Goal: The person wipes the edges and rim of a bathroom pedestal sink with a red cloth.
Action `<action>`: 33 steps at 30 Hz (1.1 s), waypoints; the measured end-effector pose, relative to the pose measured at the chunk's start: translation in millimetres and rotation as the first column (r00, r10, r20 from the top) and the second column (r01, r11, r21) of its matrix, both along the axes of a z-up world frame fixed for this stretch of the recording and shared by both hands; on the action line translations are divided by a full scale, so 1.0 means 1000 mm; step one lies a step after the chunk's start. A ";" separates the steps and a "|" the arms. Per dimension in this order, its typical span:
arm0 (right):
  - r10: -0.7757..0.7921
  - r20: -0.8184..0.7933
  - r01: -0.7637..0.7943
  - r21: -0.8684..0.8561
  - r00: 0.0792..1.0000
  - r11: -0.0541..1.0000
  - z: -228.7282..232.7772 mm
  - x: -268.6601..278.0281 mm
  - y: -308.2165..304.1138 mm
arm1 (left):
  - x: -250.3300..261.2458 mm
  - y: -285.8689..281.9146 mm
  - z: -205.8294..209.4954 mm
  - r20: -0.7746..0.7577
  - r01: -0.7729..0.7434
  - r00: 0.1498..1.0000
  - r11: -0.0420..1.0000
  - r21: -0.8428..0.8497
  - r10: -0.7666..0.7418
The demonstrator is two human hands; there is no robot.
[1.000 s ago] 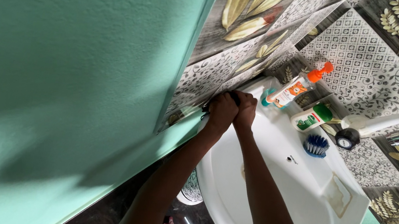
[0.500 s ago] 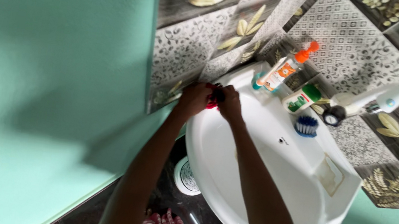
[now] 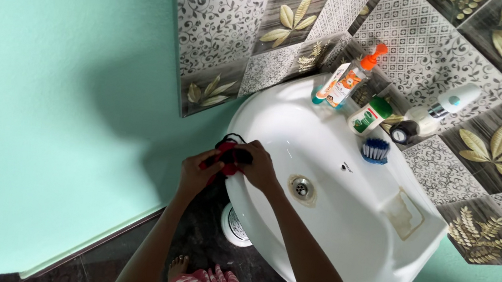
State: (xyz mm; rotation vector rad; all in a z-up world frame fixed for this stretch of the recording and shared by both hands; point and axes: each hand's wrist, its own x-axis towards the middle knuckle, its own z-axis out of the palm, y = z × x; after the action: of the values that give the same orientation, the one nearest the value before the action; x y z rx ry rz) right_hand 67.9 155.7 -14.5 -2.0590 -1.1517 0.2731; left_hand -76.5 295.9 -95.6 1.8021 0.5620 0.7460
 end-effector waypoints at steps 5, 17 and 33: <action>0.062 -0.047 -0.063 -0.024 0.997 0.998 0.011 -0.026 -0.035 | -0.032 -0.037 0.000 -0.037 0.011 0.999 0.999 -0.051 -0.013; 0.081 -0.274 -0.141 -0.204 0.958 0.969 0.036 -0.050 -0.116 | -0.077 -0.091 0.075 -0.502 0.161 0.823 0.956 -0.243 -0.266; 0.502 -0.777 -0.373 0.368 0.381 0.852 0.074 0.016 -0.152 | 0.006 -0.074 0.238 -0.206 0.667 0.745 0.692 0.278 -0.635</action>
State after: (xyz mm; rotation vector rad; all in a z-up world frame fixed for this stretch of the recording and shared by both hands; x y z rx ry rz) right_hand 84.0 3.7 59.5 -1.1108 -0.9652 1.3024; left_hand -70.4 222.1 142.6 2.1697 -0.1954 0.2567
